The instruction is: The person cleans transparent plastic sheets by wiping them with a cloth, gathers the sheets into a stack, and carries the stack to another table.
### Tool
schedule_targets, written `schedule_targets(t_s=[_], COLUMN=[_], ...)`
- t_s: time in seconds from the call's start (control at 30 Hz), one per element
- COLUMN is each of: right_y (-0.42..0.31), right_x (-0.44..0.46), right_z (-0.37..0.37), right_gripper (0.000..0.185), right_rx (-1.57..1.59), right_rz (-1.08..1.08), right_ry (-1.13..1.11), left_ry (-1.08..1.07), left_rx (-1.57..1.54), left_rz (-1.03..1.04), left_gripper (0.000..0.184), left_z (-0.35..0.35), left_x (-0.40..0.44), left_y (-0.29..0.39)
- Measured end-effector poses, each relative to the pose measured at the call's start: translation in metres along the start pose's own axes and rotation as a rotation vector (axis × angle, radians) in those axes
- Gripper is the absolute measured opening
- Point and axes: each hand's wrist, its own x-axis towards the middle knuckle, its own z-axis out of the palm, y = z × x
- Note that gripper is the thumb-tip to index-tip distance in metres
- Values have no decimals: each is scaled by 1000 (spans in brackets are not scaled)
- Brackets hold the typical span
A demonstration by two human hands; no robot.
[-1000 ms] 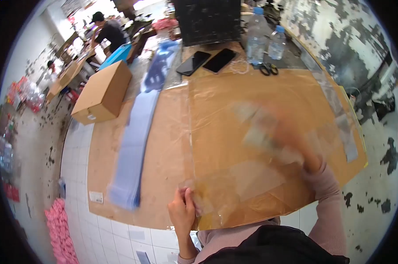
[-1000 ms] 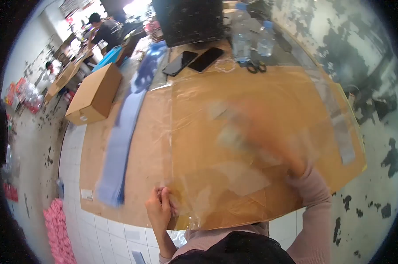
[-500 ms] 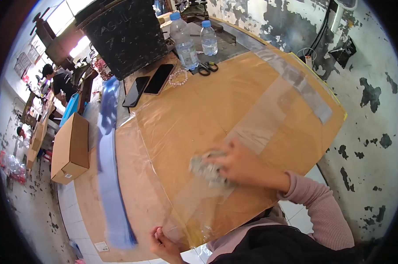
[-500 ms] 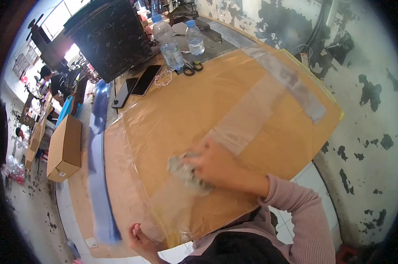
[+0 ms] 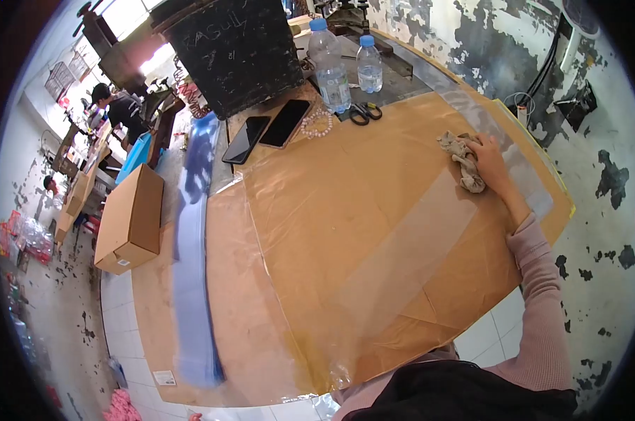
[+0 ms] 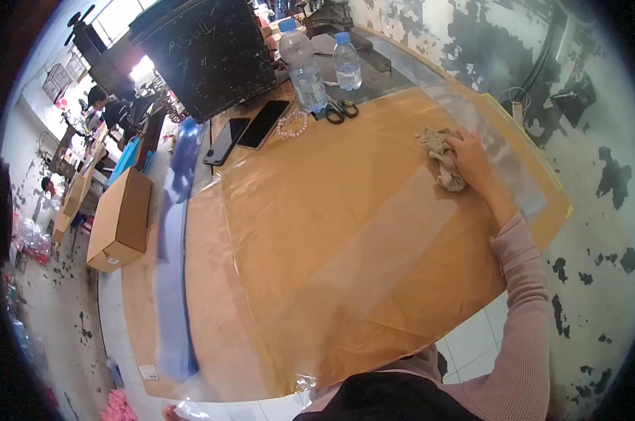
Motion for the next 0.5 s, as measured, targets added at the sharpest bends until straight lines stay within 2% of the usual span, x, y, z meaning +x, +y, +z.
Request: schedule_targets(t_s=[0.07,0.13,0.2,0.23,0.33,0.4,0.47,0.5], right_y=[9,49,74,78,-10,-21,-52,-66], right_x=[7,21,36,41,56,59,46,36], right_z=[3,12,9,10,-46,-45,-36,-40], right_gripper=[41,41,41,42,52,65,73,74], right_rx=[58,139,273,341,-371,-173,45,103], right_rz=[11,28,98,132,-18,-266,-524,-585], right_ry=[-96,-243,-24,84,433,223,-336,-500], left_ry=[58,159,21,40,73,73,65,62], left_rx=[3,84,-16,-56,-109,-68,-139,-172], left_rz=[37,75,-246,-220,-156,-126,-213,-256], left_gripper=[18,19,21,22,24,26,27,28], left_z=[-2,-6,-16,-18,-22,-23,-28,-30], left_x=[10,20,23,24,29,31,36,38], left_y=[-10,-22,-36,-31,-10,-5,1,1])
